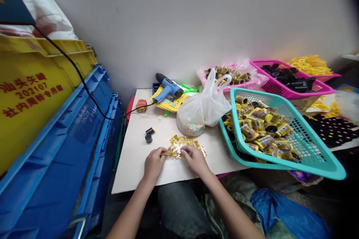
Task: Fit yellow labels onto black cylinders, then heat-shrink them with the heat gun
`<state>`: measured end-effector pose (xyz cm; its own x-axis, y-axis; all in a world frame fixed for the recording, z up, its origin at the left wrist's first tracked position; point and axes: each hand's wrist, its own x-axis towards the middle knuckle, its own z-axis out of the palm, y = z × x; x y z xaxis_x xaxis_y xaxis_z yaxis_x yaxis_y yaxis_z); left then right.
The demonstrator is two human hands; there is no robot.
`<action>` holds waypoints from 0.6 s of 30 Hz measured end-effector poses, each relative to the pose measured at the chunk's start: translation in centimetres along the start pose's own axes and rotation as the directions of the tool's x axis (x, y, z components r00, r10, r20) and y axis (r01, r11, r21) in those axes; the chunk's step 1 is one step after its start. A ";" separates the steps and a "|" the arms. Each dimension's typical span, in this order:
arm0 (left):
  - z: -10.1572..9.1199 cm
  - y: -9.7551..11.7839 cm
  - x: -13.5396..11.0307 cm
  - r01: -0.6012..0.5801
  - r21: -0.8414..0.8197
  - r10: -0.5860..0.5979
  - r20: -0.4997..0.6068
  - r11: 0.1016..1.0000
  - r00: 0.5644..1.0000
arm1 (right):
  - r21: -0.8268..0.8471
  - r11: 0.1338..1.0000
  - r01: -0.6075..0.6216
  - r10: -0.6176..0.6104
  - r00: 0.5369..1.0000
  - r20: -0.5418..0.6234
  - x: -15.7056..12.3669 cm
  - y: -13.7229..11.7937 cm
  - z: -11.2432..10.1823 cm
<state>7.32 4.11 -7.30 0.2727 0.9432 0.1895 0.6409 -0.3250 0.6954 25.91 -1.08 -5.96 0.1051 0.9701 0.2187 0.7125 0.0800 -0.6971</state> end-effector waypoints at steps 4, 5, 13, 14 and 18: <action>0.0 -1.1 -0.6 -0.112 0.015 0.113 -0.075 0.994 0.991 | -0.040 0.998 -0.051 0.051 0.999 0.006 -0.6 0.2 1.8; 0.2 -1.3 -0.8 -0.177 0.042 0.181 -0.110 0.983 0.977 | -0.043 0.997 -0.063 0.063 0.998 0.007 -0.5 0.1 2.2; 0.6 -2.3 -1.1 -0.415 0.415 0.498 -0.112 0.810 0.860 | 0.144 0.972 -0.184 0.184 0.983 0.015 0.8 -0.9 3.5; 0.5 -2.3 -1.2 -0.439 0.420 0.527 -0.117 0.795 0.842 | 0.200 0.957 -0.208 0.206 0.978 0.035 0.7 -1.0 3.7; 0.2 -2.2 -1.7 -0.547 0.387 0.635 -0.145 0.742 0.759 | 0.453 0.832 -0.321 0.306 0.946 0.108 0.7 -0.5 4.7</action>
<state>5.56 3.20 -9.29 0.5103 0.5190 0.6857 0.6040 -0.7839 0.1439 22.33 0.64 -8.64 0.2426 0.9668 -0.0801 0.2449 -0.1409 -0.9592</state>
